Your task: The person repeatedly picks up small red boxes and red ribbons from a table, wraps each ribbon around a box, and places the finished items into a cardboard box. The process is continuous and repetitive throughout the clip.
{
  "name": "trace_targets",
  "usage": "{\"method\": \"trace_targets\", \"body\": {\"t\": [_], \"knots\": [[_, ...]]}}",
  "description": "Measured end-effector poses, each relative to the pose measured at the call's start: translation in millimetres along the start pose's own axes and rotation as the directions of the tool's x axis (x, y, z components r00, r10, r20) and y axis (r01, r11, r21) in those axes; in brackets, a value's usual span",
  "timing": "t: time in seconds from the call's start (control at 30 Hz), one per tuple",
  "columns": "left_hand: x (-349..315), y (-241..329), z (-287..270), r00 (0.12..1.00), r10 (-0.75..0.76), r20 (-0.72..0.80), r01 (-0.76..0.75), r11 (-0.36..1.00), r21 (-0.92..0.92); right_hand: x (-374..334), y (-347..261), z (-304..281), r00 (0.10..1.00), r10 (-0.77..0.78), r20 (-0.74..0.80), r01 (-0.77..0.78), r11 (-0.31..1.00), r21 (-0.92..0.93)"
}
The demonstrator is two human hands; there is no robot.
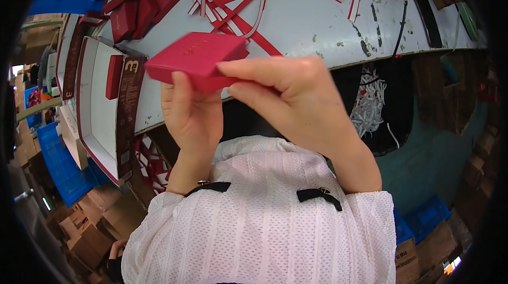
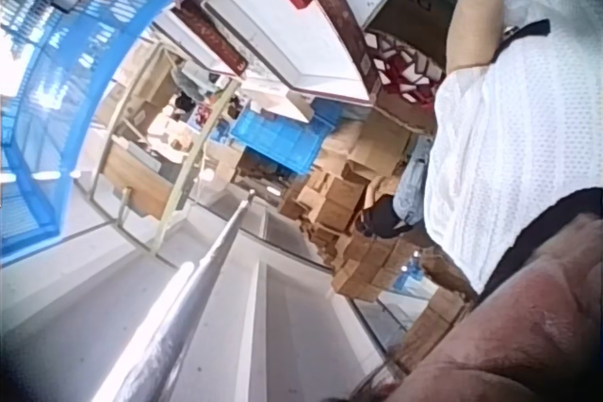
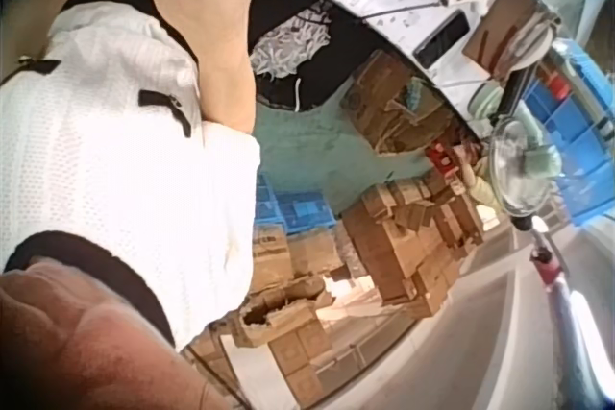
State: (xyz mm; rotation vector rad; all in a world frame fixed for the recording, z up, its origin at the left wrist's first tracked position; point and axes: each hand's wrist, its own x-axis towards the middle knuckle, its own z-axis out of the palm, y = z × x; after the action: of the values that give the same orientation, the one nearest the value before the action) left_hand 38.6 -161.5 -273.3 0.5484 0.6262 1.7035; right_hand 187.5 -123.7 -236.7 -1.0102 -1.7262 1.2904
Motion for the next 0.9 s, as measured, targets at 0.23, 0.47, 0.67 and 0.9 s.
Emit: {"method": "trace_targets", "body": {"t": [0.23, 0.47, 0.67, 0.9], "knots": [[1.0, 24.2, -2.9, 0.962, -0.257, 0.09, 0.253, 0.72, -0.646, 6.4, 3.1, -17.6, 0.999, -0.036, 0.015, 0.038, 0.992, -0.122], [-1.2, 27.6, -3.7, 0.952, -0.291, 0.098, 0.273, 0.658, -0.702, 10.1, 7.4, -5.1, 0.988, -0.068, -0.141, 0.051, 0.991, -0.12], [-0.7, 27.5, -3.4, 0.936, -0.32, 0.144, 0.322, 0.621, -0.714, 9.0, 6.5, -6.9, 0.991, -0.076, -0.11, 0.068, 0.995, -0.079], [-4.9, -15.1, -5.9, 0.972, 0.235, -0.021, -0.224, 0.948, 0.226, -0.3, -6.0, 8.1, 0.993, -0.111, 0.034, 0.114, 0.986, -0.124]]}}
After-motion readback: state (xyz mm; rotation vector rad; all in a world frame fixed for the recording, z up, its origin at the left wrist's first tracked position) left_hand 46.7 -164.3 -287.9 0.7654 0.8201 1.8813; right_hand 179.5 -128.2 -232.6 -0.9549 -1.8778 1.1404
